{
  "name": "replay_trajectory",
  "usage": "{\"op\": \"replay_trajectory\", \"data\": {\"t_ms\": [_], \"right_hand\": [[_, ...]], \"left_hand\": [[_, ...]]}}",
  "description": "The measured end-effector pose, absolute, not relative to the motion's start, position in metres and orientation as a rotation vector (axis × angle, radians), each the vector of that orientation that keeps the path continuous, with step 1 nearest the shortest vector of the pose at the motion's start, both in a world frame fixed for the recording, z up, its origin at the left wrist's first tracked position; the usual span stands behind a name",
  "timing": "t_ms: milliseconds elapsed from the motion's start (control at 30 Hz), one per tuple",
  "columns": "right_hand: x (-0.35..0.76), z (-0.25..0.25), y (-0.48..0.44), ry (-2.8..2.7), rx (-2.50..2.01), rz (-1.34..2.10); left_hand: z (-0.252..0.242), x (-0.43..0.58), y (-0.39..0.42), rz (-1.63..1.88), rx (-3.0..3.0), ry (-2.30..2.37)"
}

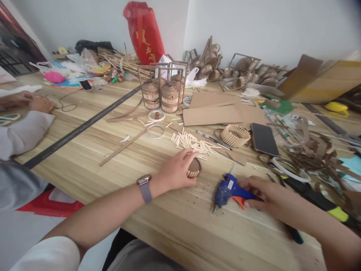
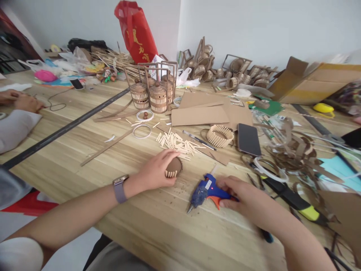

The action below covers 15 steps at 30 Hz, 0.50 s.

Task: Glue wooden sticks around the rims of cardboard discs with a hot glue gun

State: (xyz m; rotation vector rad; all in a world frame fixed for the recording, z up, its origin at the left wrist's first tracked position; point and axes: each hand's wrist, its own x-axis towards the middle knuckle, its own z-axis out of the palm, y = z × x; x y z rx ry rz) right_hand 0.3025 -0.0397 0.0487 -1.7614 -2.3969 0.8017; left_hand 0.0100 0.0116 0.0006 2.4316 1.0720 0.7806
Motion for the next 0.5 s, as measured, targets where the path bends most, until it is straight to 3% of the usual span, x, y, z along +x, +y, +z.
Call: {"op": "replay_trajectory", "data": {"t_ms": [200, 500], "right_hand": [[0.297, 0.051, -0.039, -2.478, -1.620, 0.951], [0.310, 0.040, -0.045, -2.393, -1.472, 0.739]], "left_hand": [[0.001, 0.010, 0.012, 0.791, 2.422, 1.066], [-0.002, 0.009, 0.013, 0.787, 2.436, 1.079]]}}
